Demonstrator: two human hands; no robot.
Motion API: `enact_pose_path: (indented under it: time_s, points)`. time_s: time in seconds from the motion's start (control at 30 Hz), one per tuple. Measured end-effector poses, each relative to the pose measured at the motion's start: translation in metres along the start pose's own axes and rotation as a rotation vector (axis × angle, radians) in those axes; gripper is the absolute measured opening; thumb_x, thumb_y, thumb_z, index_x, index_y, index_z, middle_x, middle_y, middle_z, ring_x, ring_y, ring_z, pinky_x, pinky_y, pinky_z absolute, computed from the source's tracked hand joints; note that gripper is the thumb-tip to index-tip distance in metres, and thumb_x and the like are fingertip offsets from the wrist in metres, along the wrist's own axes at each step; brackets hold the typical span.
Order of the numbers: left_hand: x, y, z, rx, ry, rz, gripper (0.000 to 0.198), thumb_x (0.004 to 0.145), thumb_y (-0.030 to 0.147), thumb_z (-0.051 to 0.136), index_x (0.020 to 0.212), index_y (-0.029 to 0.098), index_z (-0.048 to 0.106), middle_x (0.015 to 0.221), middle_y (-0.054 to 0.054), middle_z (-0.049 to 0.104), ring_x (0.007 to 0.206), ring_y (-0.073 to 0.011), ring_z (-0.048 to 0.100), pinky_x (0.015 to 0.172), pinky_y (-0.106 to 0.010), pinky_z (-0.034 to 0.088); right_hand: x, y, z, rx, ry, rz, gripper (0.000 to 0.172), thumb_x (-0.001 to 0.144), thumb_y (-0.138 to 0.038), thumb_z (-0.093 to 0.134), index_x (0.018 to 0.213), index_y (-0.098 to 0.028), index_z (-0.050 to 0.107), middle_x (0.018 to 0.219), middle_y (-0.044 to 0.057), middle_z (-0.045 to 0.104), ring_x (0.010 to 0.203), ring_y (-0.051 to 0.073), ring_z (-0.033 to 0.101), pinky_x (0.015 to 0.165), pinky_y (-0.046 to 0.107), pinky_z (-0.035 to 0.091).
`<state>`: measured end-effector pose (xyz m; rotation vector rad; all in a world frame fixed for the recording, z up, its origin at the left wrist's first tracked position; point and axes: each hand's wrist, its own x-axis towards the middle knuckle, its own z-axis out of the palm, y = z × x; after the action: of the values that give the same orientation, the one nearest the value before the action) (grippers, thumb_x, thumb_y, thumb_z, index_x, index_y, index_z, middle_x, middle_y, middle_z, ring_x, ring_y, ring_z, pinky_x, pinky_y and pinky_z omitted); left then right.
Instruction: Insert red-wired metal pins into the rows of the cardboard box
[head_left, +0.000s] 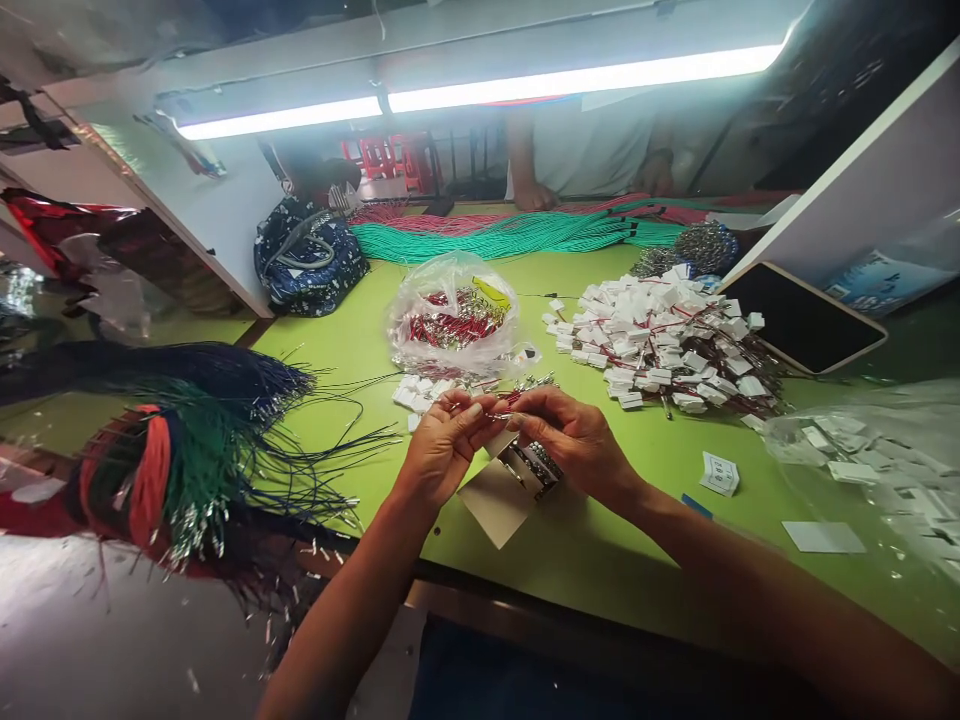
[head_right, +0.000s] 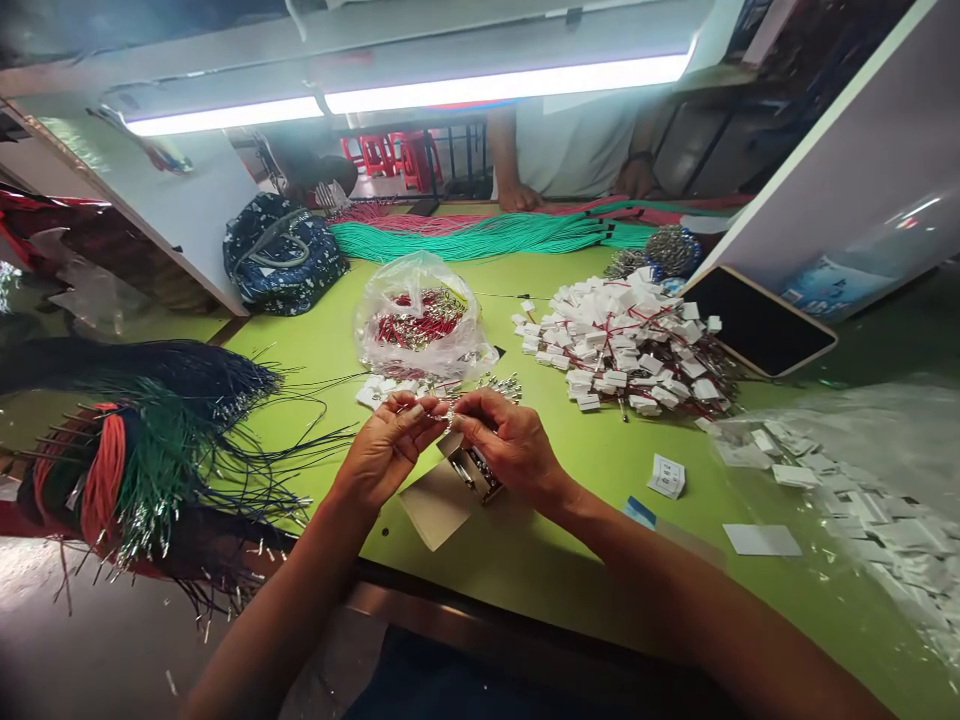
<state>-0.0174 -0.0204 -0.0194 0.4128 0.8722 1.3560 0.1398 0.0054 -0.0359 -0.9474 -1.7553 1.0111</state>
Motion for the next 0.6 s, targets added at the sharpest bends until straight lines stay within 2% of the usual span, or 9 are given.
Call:
enact_pose_path:
  time_s: [0.1,0.2,0.33,0.5,0.6]
  points:
    - [0.003,-0.003,-0.003,0.029,0.012,0.007,0.021,0.061,0.007,0.075,0.071,0.013,0.058,0.079,-0.001,0.070,0.076,-0.0115,0.068,0.073,-0.021,0.054,-0.001,0.002,0.001,-0.130,0.001,-0.143,0.008,0.085,-0.022,0.057,0.088,-0.019,0.063,0.088,0.002,0.070,0.075,0.013,0.065,0.068,0.023,0.051]
    - [0.004,-0.004,-0.006,0.055,0.023,0.012,0.022,0.055,0.012,0.081,0.068,0.012,0.063,0.074,0.000,0.069,0.068,-0.0094,0.066,0.065,-0.018,0.053,-0.002,0.003,0.002,-0.244,0.033,-0.251,0.007,0.086,-0.022,0.057,0.088,-0.020,0.063,0.083,0.001,0.071,0.067,0.011,0.065,0.062,0.020,0.050]
    - [0.002,-0.002,-0.007,0.089,0.007,-0.020,0.028,0.048,0.020,0.085,0.066,0.013,0.065,0.064,0.000,0.067,0.060,-0.0113,0.065,0.056,-0.019,0.052,-0.003,0.001,0.001,-0.365,0.082,-0.374,0.007,0.087,-0.022,0.055,0.086,-0.019,0.062,0.076,0.001,0.071,0.061,0.011,0.064,0.058,0.020,0.049]
    - [-0.004,-0.003,-0.004,0.143,-0.028,0.023,0.028,0.047,0.022,0.086,0.064,0.013,0.065,0.061,0.000,0.068,0.058,-0.0119,0.065,0.061,-0.022,0.052,-0.005,-0.005,-0.001,-0.477,0.090,-0.543,0.012,0.089,-0.018,0.051,0.082,-0.019,0.061,0.070,0.001,0.070,0.062,0.011,0.065,0.061,0.020,0.049]
    - [-0.005,-0.007,-0.004,0.184,-0.024,0.097,0.027,0.048,0.022,0.085,0.065,0.014,0.065,0.061,0.001,0.068,0.056,-0.0101,0.063,0.061,-0.021,0.050,-0.007,-0.007,0.000,-0.478,0.095,-0.538,0.014,0.089,-0.019,0.050,0.081,-0.019,0.061,0.068,0.000,0.069,0.058,0.010,0.063,0.058,0.019,0.047]
